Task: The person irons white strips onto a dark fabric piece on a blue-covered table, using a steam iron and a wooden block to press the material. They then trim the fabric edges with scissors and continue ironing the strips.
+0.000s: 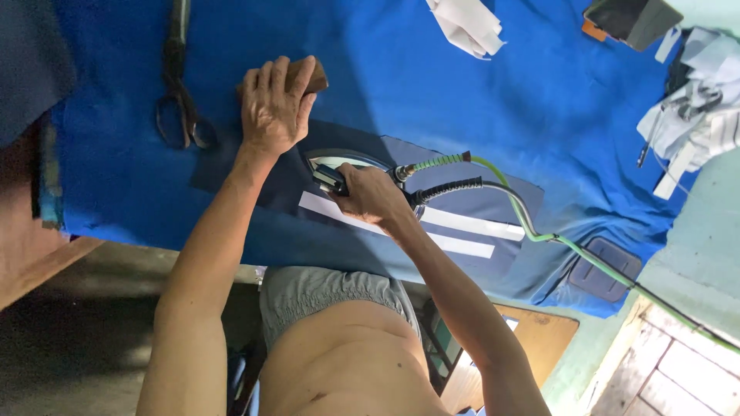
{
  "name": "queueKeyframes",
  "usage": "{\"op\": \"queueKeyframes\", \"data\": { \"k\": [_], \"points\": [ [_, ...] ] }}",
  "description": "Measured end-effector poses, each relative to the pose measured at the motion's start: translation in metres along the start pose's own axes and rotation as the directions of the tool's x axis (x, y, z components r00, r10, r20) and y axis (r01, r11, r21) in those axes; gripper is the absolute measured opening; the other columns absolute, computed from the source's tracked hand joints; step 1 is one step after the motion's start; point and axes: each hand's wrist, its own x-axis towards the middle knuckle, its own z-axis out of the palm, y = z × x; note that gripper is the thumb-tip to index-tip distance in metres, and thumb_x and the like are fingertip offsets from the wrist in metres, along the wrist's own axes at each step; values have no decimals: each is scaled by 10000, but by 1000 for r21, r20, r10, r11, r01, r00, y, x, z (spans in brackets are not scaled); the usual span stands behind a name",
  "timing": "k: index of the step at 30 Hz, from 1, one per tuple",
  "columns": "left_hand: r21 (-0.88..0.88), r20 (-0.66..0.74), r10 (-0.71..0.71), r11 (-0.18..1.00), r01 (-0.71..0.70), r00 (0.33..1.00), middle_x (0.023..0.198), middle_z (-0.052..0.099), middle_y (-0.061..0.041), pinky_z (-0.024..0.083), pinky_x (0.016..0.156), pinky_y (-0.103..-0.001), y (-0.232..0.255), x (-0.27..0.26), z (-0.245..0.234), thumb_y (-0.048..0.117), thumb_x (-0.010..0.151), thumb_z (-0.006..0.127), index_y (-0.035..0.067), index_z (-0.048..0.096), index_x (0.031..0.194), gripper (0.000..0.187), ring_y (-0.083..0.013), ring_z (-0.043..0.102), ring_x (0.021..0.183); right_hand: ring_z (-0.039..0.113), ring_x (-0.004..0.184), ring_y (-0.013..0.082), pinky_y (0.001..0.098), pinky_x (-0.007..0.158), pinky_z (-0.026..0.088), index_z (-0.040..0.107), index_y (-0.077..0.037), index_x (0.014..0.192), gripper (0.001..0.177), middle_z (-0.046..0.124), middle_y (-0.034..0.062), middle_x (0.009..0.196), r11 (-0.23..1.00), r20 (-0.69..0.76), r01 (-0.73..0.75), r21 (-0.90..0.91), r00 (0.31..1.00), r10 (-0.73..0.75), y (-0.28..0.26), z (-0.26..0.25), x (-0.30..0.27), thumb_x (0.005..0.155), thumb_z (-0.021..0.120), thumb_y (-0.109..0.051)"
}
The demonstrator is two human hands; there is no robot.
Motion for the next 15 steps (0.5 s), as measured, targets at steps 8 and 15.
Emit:
{"op": "queueKeyframes", "data": {
  "k": [8, 15],
  "points": [
    [52, -26, -15, 999, 16, 1000, 1244, 615, -183, 510, 884, -480, 1, -1, 9, 375, 1179, 353, 124, 516, 1503, 441, -347, 630, 1028, 618, 576, 430, 510, 502, 446, 568, -21, 960, 359, 679, 194, 687, 999, 21, -42, -23, 999, 43, -3, -3, 0, 938, 694, -356],
    [51, -51, -12, 999, 15, 999, 1269, 622, -201, 509, 892, -488, -3, -10, 21, 381, 1189, 384, 131, 442, 1565, 455, -366, 650, 1049, 630, 594, 423, 509, 525, 457, 587, -28, 985, 339, 697, 191, 708, 998, 21, -62, 13, 998, 62, -9, -9, 0, 932, 682, -348]
  ]
}}
